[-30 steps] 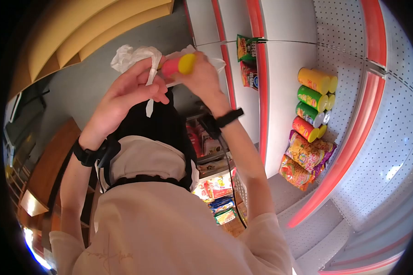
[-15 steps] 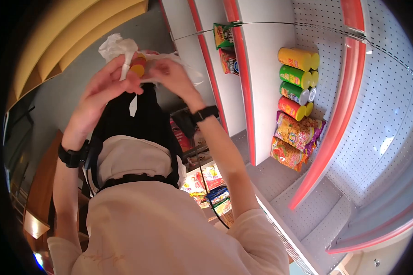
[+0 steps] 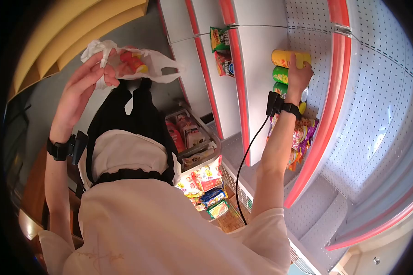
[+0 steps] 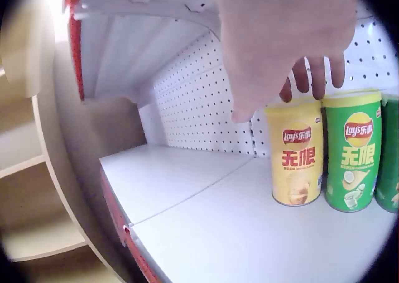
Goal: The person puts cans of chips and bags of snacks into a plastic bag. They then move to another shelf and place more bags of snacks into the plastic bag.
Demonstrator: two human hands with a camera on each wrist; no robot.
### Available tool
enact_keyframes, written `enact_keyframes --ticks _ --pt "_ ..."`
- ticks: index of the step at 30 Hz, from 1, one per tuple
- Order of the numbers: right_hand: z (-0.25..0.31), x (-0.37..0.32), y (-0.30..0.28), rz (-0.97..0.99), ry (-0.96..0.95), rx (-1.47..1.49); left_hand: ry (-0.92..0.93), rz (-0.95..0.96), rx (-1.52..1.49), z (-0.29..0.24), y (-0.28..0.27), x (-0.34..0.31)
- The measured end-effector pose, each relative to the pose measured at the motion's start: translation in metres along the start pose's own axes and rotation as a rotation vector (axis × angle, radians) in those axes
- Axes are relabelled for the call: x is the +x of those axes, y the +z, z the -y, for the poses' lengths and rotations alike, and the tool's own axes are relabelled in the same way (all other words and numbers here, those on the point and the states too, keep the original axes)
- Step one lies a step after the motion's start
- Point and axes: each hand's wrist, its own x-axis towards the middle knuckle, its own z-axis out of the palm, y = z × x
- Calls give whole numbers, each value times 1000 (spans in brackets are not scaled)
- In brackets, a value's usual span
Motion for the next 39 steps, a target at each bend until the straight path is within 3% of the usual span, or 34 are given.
enact_keyframes --ticks 10,15,19,22,24,28,32,36,39 --pt "-8 10 20 24 90 -212 -16 -51 45 -5 -9 -18" --pt "-19 24 21 141 139 -186 -18 -77 36 -4 -12 -20" --pt "-14 23 22 82 158 -249 -36 -89 41 -11 -13 -22" --pt "-2 17 5 19 60 -147 -38 -96 39 -10 -16 -21" --pt "25 -2 -15 -122 -17 -46 -37 -104 40 -8 -17 -21" --pt "60 -35 -49 -92 -153 40 -55 -46 40 -8 -8 -14" --pt "117 -100 -46 325 -196 553 -102 20 52 -7 7 0" --pt "164 -166 7 771 -132 608 -102 3 1 -12 38 11" --pt "187 -205 62 877 -173 635 -125 57 -49 -18 58 18"
